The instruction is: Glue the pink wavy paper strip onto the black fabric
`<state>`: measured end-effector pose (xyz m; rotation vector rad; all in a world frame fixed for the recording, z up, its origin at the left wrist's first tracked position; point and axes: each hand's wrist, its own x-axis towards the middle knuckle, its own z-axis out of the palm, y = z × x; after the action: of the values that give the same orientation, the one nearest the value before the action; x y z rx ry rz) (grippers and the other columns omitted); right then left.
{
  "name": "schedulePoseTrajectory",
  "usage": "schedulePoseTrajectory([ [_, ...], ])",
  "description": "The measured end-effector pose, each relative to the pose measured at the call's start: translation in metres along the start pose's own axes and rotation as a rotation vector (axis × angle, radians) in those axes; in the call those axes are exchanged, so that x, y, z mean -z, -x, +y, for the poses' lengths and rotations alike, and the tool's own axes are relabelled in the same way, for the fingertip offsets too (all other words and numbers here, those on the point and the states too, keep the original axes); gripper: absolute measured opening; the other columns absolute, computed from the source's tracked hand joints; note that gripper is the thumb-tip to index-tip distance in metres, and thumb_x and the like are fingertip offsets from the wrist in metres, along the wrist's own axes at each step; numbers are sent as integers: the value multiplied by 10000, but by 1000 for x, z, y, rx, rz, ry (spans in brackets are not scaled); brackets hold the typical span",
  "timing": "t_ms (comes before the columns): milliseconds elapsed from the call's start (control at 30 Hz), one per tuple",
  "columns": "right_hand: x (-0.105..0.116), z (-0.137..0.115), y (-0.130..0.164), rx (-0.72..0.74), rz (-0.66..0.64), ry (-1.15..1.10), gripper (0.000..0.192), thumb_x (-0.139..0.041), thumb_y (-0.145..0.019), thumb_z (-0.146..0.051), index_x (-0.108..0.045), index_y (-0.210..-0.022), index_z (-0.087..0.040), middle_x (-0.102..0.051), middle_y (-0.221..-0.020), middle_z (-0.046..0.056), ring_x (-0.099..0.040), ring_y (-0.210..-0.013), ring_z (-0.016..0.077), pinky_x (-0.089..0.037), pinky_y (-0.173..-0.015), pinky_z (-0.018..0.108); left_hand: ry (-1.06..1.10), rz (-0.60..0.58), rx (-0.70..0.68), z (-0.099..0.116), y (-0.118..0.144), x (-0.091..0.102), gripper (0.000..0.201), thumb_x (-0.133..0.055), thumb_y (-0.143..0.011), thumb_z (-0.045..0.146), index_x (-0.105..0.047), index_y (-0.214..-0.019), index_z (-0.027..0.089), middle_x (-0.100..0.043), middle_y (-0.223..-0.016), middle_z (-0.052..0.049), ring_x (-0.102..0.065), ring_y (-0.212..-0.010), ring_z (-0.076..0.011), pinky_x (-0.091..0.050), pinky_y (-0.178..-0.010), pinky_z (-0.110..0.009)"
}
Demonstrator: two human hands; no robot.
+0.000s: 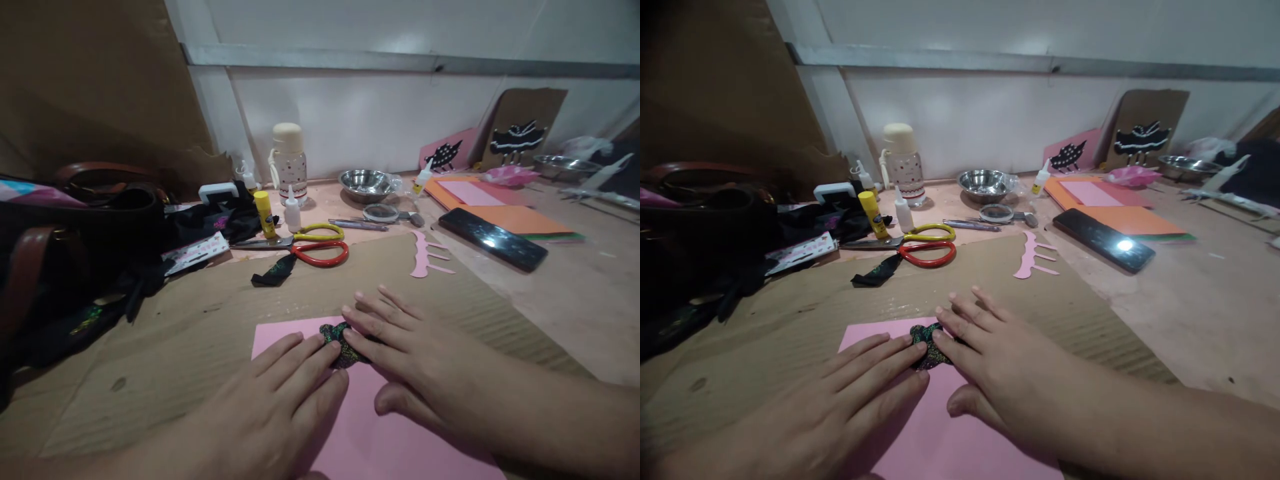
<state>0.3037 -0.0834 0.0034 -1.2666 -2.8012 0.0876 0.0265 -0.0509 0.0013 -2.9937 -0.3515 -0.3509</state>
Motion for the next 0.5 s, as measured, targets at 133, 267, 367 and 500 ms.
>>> schedulePoseTrajectory([
  [133,-3,0,2,62,99,105,600,-496,-1052,-518,-606,-1431,-66,-600,-1481,179,-542,-1400,387,-437,-1167,621,-9,22,-6,-3,-1,-5,447,-600,-1027,383,-613,-1393,126,-615,-1471,-143,-591,-1351,-274,-457,-1154,-397],
  [267,-5,-2,3,51,187,127,547,-542,-1034,-513,-680,-1350,-88,-671,-1409,136,-608,-1337,366,-474,-1147,580,-59,38,-36,-6,-1,-9,368,-541,-1038,283,-634,-1363,136,-647,-1438,-111,-632,-1301,-245,-463,-1135,-362],
  [367,-6,-3,5,44,224,152,532,-549,-1031,-511,-706,-1313,-89,-704,-1363,132,-637,-1304,351,-483,-1143,543,-76,63,-64,-8,-1,-12,345,-517,-1047,268,-652,-1342,153,-682,-1398,-81,-659,-1251,-210,-470,-1106,-309],
  [500,-6,-5,8,8,263,165,503,-519,-1052,-478,-715,-1298,-84,-707,-1355,153,-651,-1291,313,-487,-1144,475,-123,128,-61,-10,-1,-17,333,-451,-1075,253,-675,-1311,179,-711,-1359,-48,-643,-1242,-195,-437,-1115,-295],
])
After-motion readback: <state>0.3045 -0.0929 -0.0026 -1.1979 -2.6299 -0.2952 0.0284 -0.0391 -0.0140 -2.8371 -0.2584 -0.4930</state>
